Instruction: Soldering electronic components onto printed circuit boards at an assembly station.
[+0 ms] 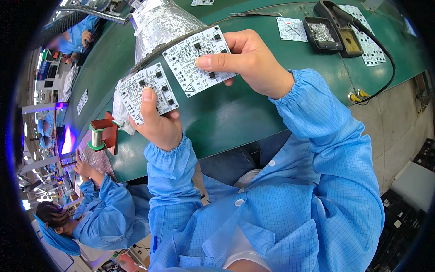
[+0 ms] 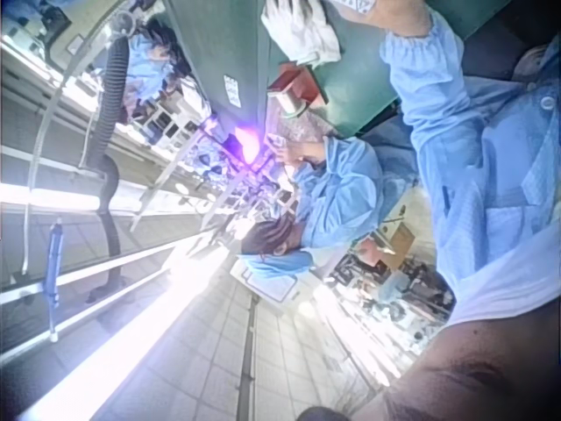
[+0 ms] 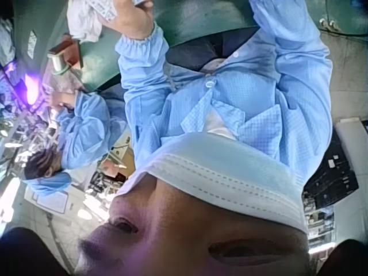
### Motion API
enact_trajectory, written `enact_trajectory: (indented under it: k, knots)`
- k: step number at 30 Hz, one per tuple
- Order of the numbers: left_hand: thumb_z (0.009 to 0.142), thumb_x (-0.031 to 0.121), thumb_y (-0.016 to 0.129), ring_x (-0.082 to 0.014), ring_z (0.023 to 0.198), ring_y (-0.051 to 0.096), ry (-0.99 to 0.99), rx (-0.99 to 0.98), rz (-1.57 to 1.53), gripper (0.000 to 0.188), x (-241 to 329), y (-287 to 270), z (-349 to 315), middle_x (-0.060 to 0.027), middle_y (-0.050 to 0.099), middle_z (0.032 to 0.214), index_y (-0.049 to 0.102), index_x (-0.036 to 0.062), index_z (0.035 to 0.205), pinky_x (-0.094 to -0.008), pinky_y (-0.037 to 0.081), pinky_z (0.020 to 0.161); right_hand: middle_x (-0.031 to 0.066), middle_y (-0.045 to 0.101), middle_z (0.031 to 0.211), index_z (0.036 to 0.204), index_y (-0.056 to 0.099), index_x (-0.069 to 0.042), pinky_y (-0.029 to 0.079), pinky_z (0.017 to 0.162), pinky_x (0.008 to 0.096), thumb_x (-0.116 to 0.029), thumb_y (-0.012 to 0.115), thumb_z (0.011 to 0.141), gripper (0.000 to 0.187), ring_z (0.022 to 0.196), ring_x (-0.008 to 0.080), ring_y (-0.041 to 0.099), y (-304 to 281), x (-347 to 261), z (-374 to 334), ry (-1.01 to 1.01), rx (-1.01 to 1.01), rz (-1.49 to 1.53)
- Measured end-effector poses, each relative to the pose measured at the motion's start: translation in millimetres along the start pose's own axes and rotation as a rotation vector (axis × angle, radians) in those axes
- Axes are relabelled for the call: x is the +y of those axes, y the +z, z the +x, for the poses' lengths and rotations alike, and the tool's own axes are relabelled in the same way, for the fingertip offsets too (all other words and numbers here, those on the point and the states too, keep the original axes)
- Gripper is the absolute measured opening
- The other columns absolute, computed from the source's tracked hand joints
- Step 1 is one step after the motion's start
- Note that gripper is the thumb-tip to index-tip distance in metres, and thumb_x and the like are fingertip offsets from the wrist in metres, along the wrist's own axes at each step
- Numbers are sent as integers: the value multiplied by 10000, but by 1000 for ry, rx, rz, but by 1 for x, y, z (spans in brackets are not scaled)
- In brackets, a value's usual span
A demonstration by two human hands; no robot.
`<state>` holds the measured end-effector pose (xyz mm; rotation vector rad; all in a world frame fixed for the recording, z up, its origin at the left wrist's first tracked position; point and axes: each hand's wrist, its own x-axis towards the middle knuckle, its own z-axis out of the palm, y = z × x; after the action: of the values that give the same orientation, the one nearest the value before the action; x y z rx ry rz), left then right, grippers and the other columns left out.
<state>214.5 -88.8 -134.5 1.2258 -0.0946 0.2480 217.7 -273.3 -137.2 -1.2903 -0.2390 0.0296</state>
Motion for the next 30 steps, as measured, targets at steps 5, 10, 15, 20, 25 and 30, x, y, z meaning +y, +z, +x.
enact_trajectory:
  k: [5,10,15,20,25,30]
  knots:
    - [816,170,596,-87,463,537,-1,-9,14,284,0,1,1,-97,622,782,539,-30,1009,-180,368,324,37,637,745,896,640,-10,371,446,197,-185,634,801,198,552,51,515,0,1,0,4,3,1]
    - [830,161,577,-87,445,519,-11,-39,8,264,-1,1,1,-96,615,768,533,-29,1007,-185,357,320,39,640,756,918,648,-19,376,457,201,-177,637,807,194,573,59,523,-1,3,0,-10,-12,-22]
    - [842,165,561,-96,435,505,-53,-59,-57,254,-3,-2,5,-104,611,764,529,-28,1004,-198,361,323,46,643,792,945,646,-10,402,478,206,-172,646,819,205,591,63,527,2,3,-3,-73,-2,-91]
    - [842,167,556,-111,432,491,-52,-64,-82,247,-6,-3,8,-100,595,748,528,-24,998,-211,369,335,54,643,823,963,638,4,431,509,207,-134,654,821,199,615,70,529,5,6,-9,-116,45,-169]
    - [840,158,550,-114,447,491,-75,-48,-72,237,-11,1,4,-96,587,753,525,-23,992,-220,373,345,100,575,668,868,626,34,396,476,266,-10,713,709,186,557,175,542,5,15,-1,-834,6,-633]
    - [841,151,542,-119,437,472,-134,-17,-124,219,-12,3,8,-88,569,725,520,-25,968,-223,354,345,118,545,625,798,612,46,374,448,283,-1,718,687,160,526,207,525,-2,9,-1,-899,6,-758]
